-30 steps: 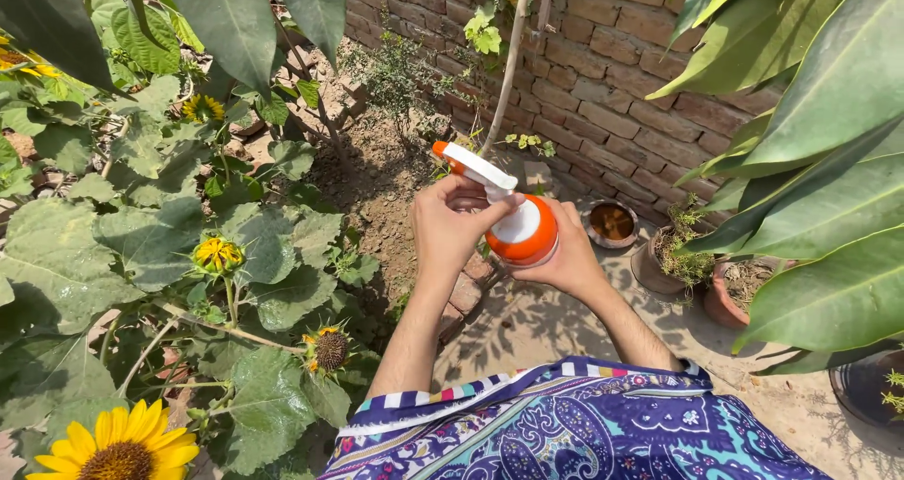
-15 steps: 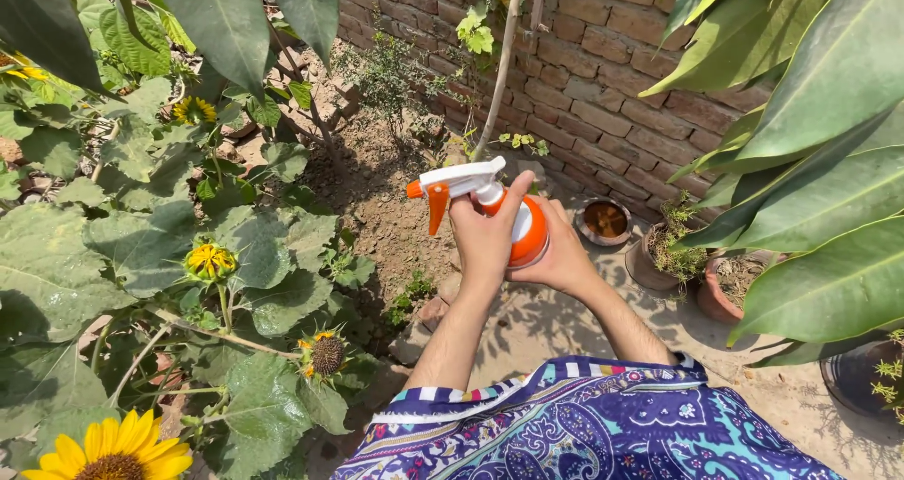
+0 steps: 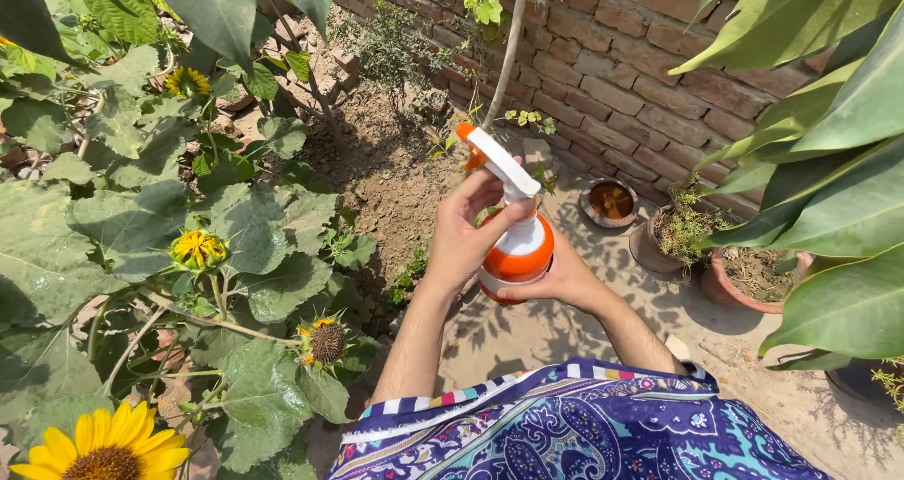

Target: Spraying water or plant care liquid onto leaves and flowers in a garden using a manual spray bottle.

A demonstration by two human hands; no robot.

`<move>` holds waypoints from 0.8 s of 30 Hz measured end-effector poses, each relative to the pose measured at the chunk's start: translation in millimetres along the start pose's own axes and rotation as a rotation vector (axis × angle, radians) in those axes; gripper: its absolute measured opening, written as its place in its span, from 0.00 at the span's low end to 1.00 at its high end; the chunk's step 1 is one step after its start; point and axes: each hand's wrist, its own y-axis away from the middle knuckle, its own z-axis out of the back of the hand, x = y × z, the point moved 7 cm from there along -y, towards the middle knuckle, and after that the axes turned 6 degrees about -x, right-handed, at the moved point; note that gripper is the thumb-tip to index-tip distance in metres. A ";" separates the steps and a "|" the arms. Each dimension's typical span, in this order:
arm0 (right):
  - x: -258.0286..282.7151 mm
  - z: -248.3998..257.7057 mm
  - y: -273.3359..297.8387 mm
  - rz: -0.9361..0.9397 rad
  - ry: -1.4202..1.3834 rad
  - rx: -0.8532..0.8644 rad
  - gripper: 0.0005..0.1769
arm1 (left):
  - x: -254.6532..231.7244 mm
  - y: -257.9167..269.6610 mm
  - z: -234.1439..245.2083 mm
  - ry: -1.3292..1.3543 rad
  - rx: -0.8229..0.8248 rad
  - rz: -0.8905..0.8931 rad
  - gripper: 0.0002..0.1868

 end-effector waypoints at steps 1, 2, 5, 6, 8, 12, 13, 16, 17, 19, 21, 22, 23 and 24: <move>-2.9 -0.7 1.4 -0.007 0.000 0.001 0.64 | 2.0 -2.0 4.9 0.002 -0.002 0.006 0.30; -6.9 -4.3 2.5 -0.036 -0.025 0.044 0.63 | 9.7 -3.8 4.9 0.143 0.064 0.116 0.30; -1.4 -15.3 2.5 -0.068 -0.048 0.074 0.60 | 11.7 -1.6 3.8 0.162 0.082 0.150 0.26; 3.8 -18.5 1.0 -0.063 -0.043 0.062 0.59 | 6.6 -0.8 5.5 0.037 0.035 0.067 0.22; 13.2 -19.7 -3.0 -0.054 -0.058 0.029 0.58 | -3.5 -0.3 9.2 -0.161 -0.179 0.055 0.19; 18.7 -2.8 -9.3 0.119 0.368 -0.177 0.58 | -18.6 2.7 28.5 -0.451 -0.331 -0.139 0.13; 23.5 0.5 -9.2 0.122 0.369 -0.178 0.58 | -16.9 0.7 31.1 -0.450 -0.331 -0.142 0.13; 36.2 7.1 -11.4 0.126 0.486 -0.221 0.58 | -5.0 -6.1 35.1 -0.335 -0.226 -0.024 0.15; 34.0 7.8 -12.5 0.069 0.512 -0.209 0.58 | -1.7 -7.4 32.7 -0.127 -0.175 0.009 0.17; 33.0 9.2 -13.3 0.016 0.540 -0.199 0.57 | 4.0 -12.9 32.2 0.081 -0.122 0.038 0.19; 35.1 5.3 -11.3 0.044 0.365 -0.132 0.61 | 12.1 -18.6 26.9 0.161 0.017 0.057 0.19; 36.4 5.1 -9.5 0.046 0.365 -0.131 0.61 | 10.5 -20.5 30.7 0.161 0.017 0.055 0.19; 34.1 0.5 -7.8 0.002 0.277 -0.059 0.58 | 11.9 -21.8 30.6 0.105 0.072 0.093 0.19; 32.3 -2.9 -6.2 -0.041 0.191 0.011 0.56 | 13.7 -24.1 29.5 0.050 0.129 0.129 0.19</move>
